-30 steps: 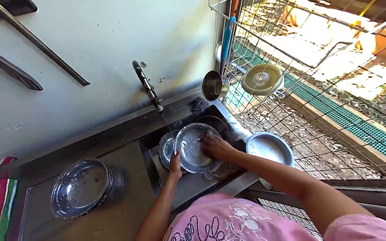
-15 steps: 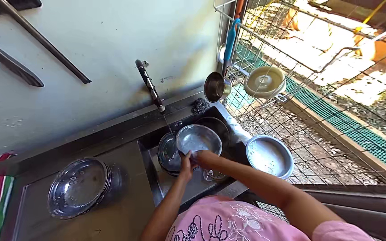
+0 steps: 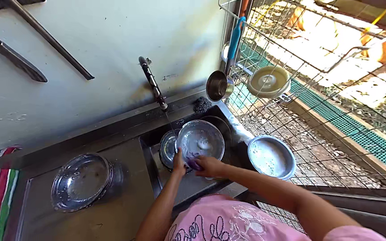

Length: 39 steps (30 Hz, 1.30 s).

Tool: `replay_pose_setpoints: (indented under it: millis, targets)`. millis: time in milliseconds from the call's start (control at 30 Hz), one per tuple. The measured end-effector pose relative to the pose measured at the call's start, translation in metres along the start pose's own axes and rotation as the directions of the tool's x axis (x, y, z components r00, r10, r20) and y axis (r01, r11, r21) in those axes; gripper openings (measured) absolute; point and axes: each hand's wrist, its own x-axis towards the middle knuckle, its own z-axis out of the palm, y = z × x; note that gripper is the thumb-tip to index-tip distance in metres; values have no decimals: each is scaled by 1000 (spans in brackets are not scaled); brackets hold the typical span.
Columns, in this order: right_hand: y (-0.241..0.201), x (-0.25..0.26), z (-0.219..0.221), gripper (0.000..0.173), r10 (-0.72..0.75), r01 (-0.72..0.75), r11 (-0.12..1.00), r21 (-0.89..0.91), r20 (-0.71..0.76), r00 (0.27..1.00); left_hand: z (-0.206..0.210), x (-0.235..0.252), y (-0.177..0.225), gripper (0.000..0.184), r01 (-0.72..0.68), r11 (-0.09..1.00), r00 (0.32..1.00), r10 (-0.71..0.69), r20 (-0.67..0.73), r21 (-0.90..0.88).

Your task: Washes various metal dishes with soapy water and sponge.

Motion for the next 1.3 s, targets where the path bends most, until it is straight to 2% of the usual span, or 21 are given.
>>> replay_pose_setpoints:
  millis: [67,133,200,267,300,367,433,467,567,600,667,700,767,833,867,933,1000,1067,1167,1233,1300]
  targets:
    - [33,-13,-13,59,26,-19,976,-218,30,999,-18,1,1,53,5,999,1000,-5,2,41]
    - [57,-8,-26,61,43,-85,937,-339,-130,991,-17,-8,-5,53,13,996,997,-20,75,88]
    - [51,13,-30,70,123,-198,922,-333,-233,965,2,-21,-15,53,20,997,986,-31,167,69]
    - [32,33,-15,72,108,-162,974,-159,-302,947,20,-23,-24,54,22,1000,968,-21,250,2]
    - [23,35,-5,66,73,-91,995,-52,-276,958,24,-21,-23,53,17,1000,971,-10,240,-26]
    - [15,25,7,53,-41,46,996,78,-65,997,14,-10,-16,52,1,999,992,5,126,-44]
    - [23,7,-1,46,-67,74,996,-49,132,989,-11,-3,-6,53,12,999,998,-10,66,-40]
    - [33,-1,-7,47,-37,55,988,-147,122,992,-20,-3,-4,53,15,1000,998,-13,59,-23]
    - [50,6,-17,66,71,-104,951,-292,-121,990,-15,-18,-10,52,16,999,994,-19,106,32]
    - [45,17,-12,66,97,-148,958,-245,-210,973,-5,-23,-14,52,14,999,990,-18,140,30]
    - [30,32,11,53,42,-72,995,-66,-380,924,11,-22,-17,52,1,1000,980,1,201,-10]
    - [18,32,19,52,2,10,999,33,-348,938,13,-18,-13,50,-7,999,983,12,185,-31]
    - [10,17,19,47,-120,128,986,105,-77,990,0,-9,-1,48,-5,1000,998,7,63,-26]
    - [20,0,0,44,-131,146,985,-96,152,980,-26,-5,7,51,18,1000,999,-18,27,-11]
    - [31,-5,-10,47,-86,113,975,-191,147,985,-33,-7,8,51,26,1000,999,-26,27,5]
    - [48,-1,-21,59,0,-4,956,-295,-14,1000,-30,-14,3,50,39,999,997,-41,59,34]
    - [41,16,-13,56,58,-91,970,-224,-151,987,-12,-20,-4,50,46,999,990,-48,129,19]
    - [20,28,5,70,23,-26,1000,-15,-188,982,3,-14,-7,50,44,999,982,-40,183,-17]
    - [-7,20,9,80,-146,135,976,171,50,988,-3,-1,14,49,105,991,993,-109,50,82]
    - [-16,6,-7,68,-234,207,955,210,114,965,-21,8,27,54,133,984,975,-152,165,119]
    - [-13,-6,-36,46,-312,290,880,376,-3,950,-31,17,32,59,4,992,943,-47,331,129]
